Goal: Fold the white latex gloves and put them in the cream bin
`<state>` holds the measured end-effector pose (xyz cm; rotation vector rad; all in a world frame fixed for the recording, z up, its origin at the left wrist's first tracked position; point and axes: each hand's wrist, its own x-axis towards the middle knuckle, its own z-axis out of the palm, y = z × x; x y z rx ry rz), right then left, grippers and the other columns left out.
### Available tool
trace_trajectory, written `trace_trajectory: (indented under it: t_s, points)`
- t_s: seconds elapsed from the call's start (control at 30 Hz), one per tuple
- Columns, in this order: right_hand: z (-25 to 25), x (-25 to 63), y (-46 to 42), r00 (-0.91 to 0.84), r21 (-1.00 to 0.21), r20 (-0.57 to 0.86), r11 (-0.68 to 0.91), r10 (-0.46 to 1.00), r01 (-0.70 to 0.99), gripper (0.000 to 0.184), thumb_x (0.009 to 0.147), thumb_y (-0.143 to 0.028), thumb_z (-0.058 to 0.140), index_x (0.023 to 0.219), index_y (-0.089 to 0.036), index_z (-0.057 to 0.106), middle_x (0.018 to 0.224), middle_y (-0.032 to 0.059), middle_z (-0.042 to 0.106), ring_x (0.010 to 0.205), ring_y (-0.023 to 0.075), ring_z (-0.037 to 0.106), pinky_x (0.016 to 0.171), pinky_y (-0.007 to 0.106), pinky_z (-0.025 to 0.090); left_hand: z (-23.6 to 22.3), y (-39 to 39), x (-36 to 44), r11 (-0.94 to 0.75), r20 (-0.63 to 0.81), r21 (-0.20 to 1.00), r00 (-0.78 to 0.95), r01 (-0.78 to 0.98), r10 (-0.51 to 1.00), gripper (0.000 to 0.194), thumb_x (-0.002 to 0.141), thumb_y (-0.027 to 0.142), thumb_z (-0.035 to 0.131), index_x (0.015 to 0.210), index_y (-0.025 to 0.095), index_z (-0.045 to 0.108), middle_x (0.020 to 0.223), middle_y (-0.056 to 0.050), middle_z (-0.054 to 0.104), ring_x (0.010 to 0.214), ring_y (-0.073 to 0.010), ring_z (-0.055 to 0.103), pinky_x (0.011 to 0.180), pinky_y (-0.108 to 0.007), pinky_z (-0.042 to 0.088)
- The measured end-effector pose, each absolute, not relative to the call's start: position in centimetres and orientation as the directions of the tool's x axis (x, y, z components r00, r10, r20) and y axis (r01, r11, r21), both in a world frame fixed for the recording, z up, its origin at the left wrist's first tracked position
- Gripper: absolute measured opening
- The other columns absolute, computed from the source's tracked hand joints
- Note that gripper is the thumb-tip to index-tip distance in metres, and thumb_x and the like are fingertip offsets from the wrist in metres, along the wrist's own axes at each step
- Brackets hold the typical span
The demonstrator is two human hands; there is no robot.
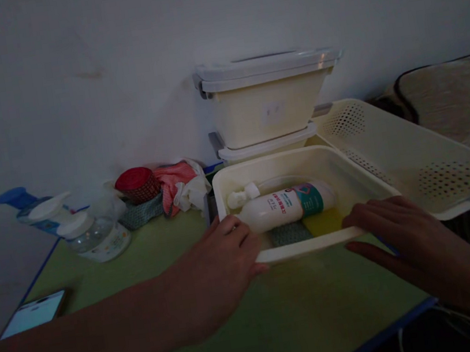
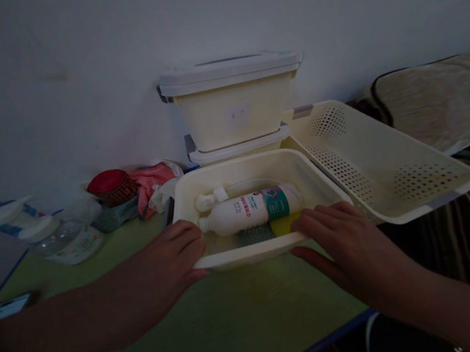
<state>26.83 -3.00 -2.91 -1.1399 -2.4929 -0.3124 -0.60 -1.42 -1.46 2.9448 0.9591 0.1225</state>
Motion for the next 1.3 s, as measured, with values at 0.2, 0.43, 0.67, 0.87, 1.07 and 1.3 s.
trace_trajectory:
  t_s: [0.2, 0.43, 0.67, 0.87, 1.07, 1.3]
  points:
    - [-3.4, 27.9, -1.0, -0.583, 0.047, 0.407, 0.621, 0.703, 0.782, 0.027, 0.093, -0.039, 0.036, 0.085, -0.02, 0.053, 0.073, 0.0038, 0.063, 0.069, 0.0182, 0.06, 0.064, 0.031, 0.037, -1.3, 0.1, 0.3, -0.822, 0.071, 0.031, 0.819, 0.568, 0.569, 0.022, 0.093, 0.025, 0.039, 0.084, 0.012, 0.055, 0.085, -0.006, 0.057, 0.081, -0.0204, 0.047, 0.076, -0.034, 0.039]
    - [-3.0, 27.7, -0.9, -0.579, 0.047, 0.37, 0.608, 0.726, 0.793, 0.028, 0.092, -0.039, 0.035, 0.082, -0.02, 0.052, 0.072, 0.0043, 0.063, 0.068, 0.0183, 0.06, 0.064, 0.031, 0.038, -1.3, 0.1, 0.2, -0.815, 0.064, 0.035, 0.813, 0.578, 0.579, 0.03, 0.095, 0.026, 0.029, 0.086, 0.012, 0.054, 0.088, -0.009, 0.057, 0.084, -0.0211, 0.047, 0.08, -0.035, 0.039]
    - [-3.0, 27.7, -0.9, -0.587, 0.059, 0.373, 0.613, 0.719, 0.788, 0.03, 0.093, -0.041, 0.034, 0.083, -0.019, 0.053, 0.075, 0.005, 0.064, 0.071, 0.0183, 0.062, 0.065, 0.031, 0.039, -1.6, -0.1, 0.3, -0.802, 0.112, -0.001, 0.797, 0.597, 0.594, 0.032, 0.095, 0.028, 0.029, 0.087, 0.01, 0.053, 0.089, -0.01, 0.058, 0.09, -0.0231, 0.05, 0.084, -0.039, 0.043]
    - [-2.8, 27.2, -1.0, -0.546, 0.052, 0.398, 0.576, 0.737, 0.816, 0.042, 0.092, -0.051, 0.028, 0.079, -0.019, 0.053, 0.073, 0.0058, 0.064, 0.07, 0.0203, 0.062, 0.066, 0.034, 0.04, -3.0, -0.6, 0.2, -0.761, 0.291, -0.042, 0.736, 0.648, 0.611, 0.032, 0.095, 0.03, 0.031, 0.09, 0.009, 0.055, 0.093, -0.011, 0.059, 0.095, -0.0237, 0.053, 0.088, -0.039, 0.044]
    - [-2.2, 26.8, -1.4, -0.541, -0.003, 0.355, 0.579, 0.763, 0.815, 0.052, 0.092, -0.056, 0.021, 0.078, -0.019, 0.055, 0.074, 0.0079, 0.065, 0.071, 0.022, 0.063, 0.064, 0.036, 0.044, -5.3, -0.7, -0.4, -0.744, 0.513, -0.074, 0.665, 0.664, 0.542, 0.034, 0.094, 0.029, 0.033, 0.114, 0.007, 0.05, 0.12, -0.016, 0.056, 0.115, -0.0246, 0.05, 0.098, -0.038, 0.041]
    - [-2.7, 27.1, -0.9, -0.557, -0.005, 0.424, 0.617, 0.715, 0.787, 0.045, 0.089, -0.055, 0.03, 0.097, -0.019, 0.056, 0.094, 0.0111, 0.066, 0.086, 0.0258, 0.063, 0.074, 0.043, 0.049, -8.0, -1.8, -3.6, -0.759, 0.608, -0.088, 0.638, 0.645, 0.472, 0.045, 0.094, 0.029, 0.033, 0.135, 0.011, 0.031, 0.144, -0.019, 0.034, 0.133, -0.0251, 0.034, 0.106, -0.04, 0.035]
